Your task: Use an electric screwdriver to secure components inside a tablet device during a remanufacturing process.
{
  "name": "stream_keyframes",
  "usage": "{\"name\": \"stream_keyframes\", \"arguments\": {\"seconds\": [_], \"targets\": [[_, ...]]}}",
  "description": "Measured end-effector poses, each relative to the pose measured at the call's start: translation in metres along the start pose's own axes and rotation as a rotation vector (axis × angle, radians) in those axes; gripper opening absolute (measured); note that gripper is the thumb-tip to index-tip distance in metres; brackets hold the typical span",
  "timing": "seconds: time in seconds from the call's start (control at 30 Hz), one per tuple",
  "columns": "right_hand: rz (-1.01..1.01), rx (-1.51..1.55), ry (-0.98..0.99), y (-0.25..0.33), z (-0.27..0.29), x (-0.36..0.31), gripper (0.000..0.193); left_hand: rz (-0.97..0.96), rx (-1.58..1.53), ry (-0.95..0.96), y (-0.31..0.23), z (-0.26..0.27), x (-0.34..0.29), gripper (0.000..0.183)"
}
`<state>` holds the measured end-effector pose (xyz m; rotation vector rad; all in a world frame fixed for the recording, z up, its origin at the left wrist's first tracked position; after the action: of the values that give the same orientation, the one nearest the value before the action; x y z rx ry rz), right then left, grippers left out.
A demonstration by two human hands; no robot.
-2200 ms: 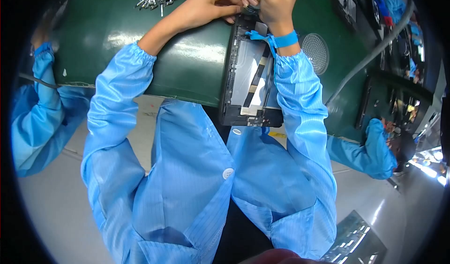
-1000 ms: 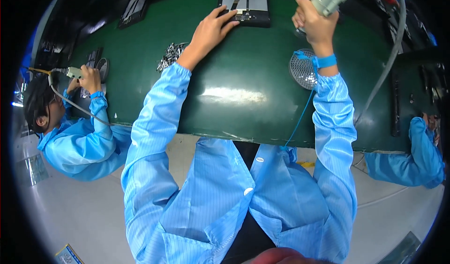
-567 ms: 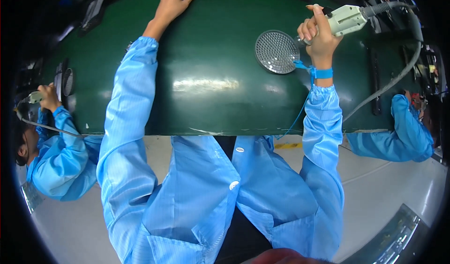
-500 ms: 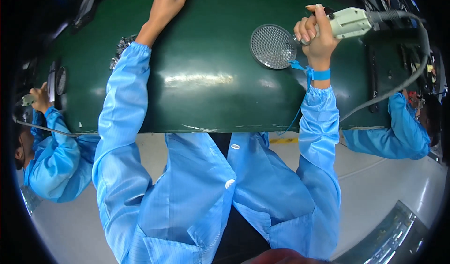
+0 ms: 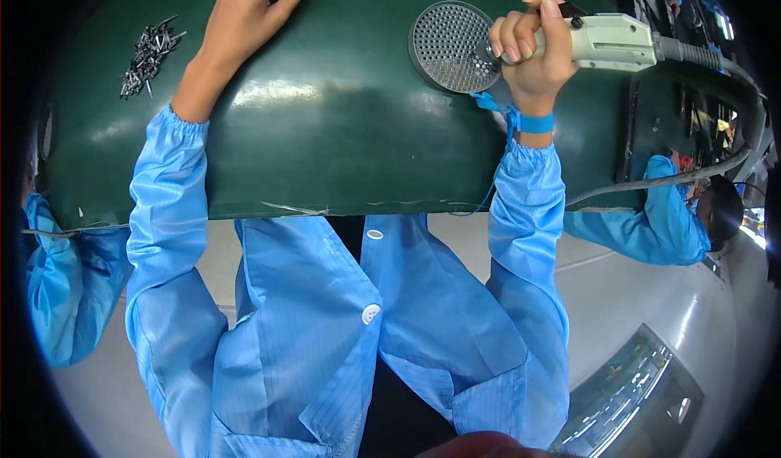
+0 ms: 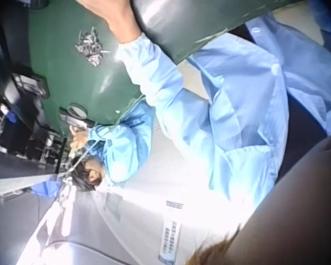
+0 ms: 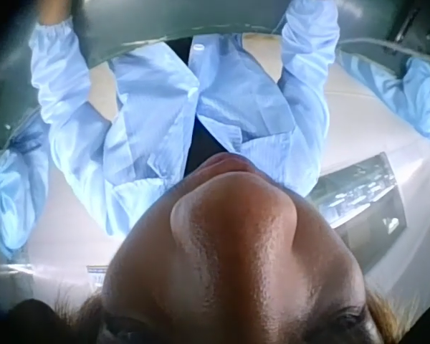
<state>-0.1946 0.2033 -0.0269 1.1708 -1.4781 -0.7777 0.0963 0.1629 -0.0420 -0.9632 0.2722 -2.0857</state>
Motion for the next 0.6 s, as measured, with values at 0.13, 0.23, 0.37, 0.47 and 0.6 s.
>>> {"name": "stream_keyframes", "arguments": {"seconds": [0.13,0.23,0.37,0.47,0.6], "targets": [[-0.007,-0.02,-0.034,-0.0034,-0.0015,0.0015,0.021,0.004,0.001,0.009,0.0012,0.0003,0.0014,0.02],[-0.014,-0.026,-0.026,-0.0063,0.0015,0.0016,0.022,0.013,-0.014,0.012,0.0052,-0.0011,0.0011,0.02],[-0.006,-0.025,-0.005,-0.0086,0.0033,0.0021,0.024,0.066,-0.029,0.024,0.0055,0.001,0.0019,0.019],[-0.003,-0.03,0.008,-0.0078,0.0013,0.0021,0.025,0.051,-0.021,0.019,0.0063,0.0,0.001,0.018],[0.006,-0.047,0.021,-0.0074,0.0001,0.0009,0.026,0.044,-0.019,0.018,0.0057,0.0014,0.0005,0.018]]}}
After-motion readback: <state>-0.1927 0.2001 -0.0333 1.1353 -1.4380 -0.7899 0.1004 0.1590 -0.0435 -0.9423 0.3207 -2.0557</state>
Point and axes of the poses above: each hand's wrist, its own x-axis towards the middle knuckle, its own z-axis out of the back of the hand, y = z × x, the point moved 4 cm from there along x, towards the middle knuckle, and after that the axes turned 5 degrees about y, right-handed, at the moved point
